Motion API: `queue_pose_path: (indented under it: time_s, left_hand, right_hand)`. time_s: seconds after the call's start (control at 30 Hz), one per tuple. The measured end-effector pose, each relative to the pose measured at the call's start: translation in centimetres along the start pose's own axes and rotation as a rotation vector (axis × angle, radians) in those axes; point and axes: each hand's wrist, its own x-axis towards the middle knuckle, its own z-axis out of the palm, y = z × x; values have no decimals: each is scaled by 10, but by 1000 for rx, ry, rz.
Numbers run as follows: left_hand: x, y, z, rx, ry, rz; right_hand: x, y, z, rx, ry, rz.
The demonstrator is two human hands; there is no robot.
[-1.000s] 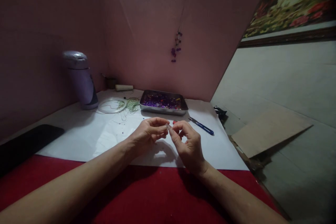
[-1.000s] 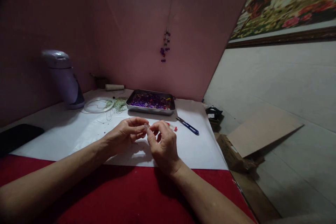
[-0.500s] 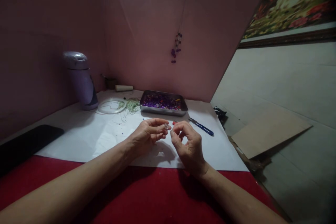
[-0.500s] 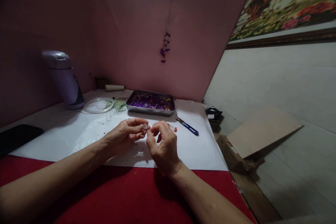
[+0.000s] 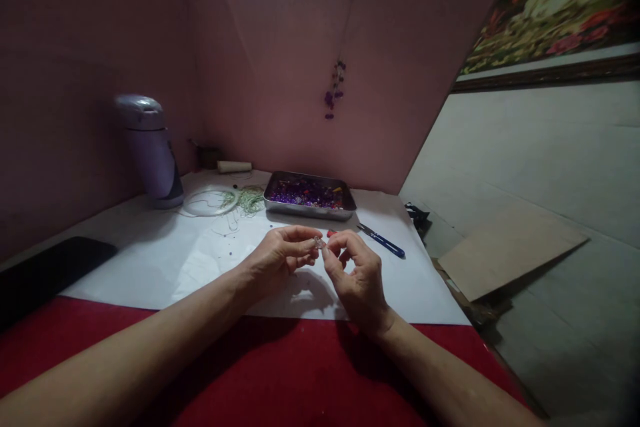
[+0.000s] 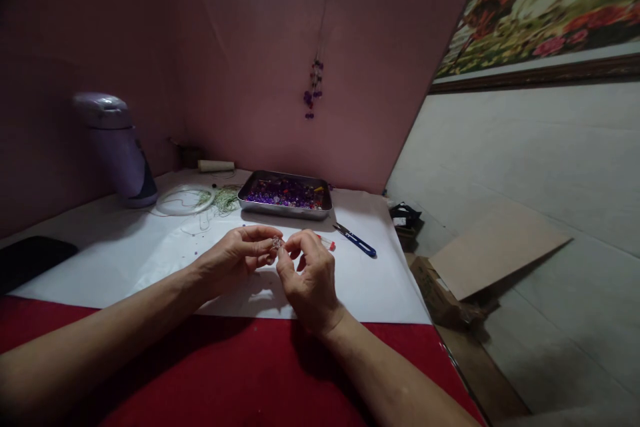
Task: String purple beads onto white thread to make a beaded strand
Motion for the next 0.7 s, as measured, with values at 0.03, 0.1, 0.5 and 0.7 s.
queue_pose_path:
  time_s: [0.03,0.1,0.5,0.7]
  left_hand:
    - [0,0,0,1,-1,-2]
    - [1,-1,-1,7,-2,-1]
    - [2,-2,-4,81,-15,32]
    - [0,1,-1,151,-30,41]
  right_hand:
    - [0,0,0,-3,0,1]
    - [0,0,0,-4,-2,2]
    - [-3,6,3,124,15,140]
    - [-2,10,5,249,16,190]
